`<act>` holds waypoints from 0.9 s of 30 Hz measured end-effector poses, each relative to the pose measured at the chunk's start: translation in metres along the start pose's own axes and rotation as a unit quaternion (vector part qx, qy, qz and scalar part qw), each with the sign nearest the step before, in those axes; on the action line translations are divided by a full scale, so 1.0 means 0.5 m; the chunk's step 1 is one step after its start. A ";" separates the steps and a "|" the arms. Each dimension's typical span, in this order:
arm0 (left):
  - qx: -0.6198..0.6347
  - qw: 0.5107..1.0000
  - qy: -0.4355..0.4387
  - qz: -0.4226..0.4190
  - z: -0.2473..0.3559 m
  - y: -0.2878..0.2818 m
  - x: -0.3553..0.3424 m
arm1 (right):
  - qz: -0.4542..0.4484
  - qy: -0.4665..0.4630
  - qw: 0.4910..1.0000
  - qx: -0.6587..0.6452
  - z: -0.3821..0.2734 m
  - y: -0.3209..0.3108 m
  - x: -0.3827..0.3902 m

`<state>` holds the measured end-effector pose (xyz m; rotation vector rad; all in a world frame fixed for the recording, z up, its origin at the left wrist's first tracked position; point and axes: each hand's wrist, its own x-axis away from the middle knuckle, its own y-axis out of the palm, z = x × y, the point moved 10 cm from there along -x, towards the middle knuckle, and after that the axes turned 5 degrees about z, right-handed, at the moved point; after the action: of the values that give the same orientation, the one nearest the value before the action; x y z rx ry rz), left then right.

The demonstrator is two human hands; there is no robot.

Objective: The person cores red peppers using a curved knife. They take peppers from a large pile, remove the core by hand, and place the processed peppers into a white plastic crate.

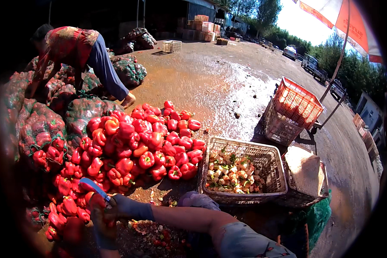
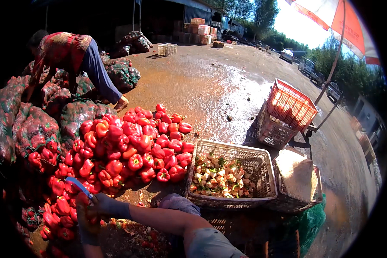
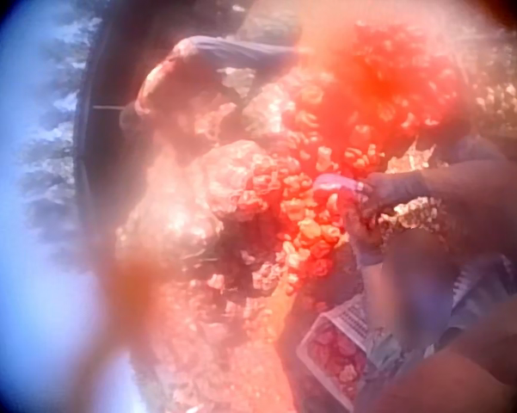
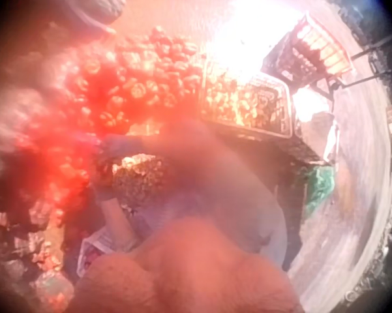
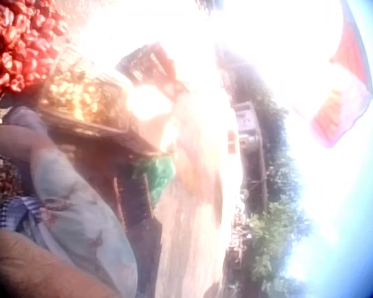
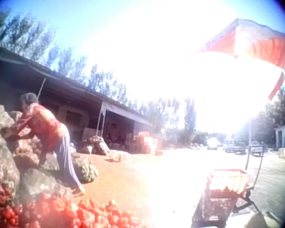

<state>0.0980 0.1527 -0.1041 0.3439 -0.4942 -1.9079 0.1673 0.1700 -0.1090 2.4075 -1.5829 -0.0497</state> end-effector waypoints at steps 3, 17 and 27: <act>-0.080 0.991 0.067 0.089 0.000 -0.062 -0.013 | 0.061 -0.026 0.998 -0.020 -0.010 -0.004 -0.001; 0.196 0.963 -0.061 0.173 -0.042 -0.093 -0.015 | 0.565 -0.046 0.647 0.510 -0.274 -0.476 0.596; 0.272 0.958 -0.062 0.062 -0.019 -0.038 -0.001 | 0.452 -0.116 0.864 0.189 -0.281 -0.375 0.380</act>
<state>0.0871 0.1578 -0.1217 0.5369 -1.1053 -1.6534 0.4364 0.0953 0.0043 1.6514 -2.9000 0.1690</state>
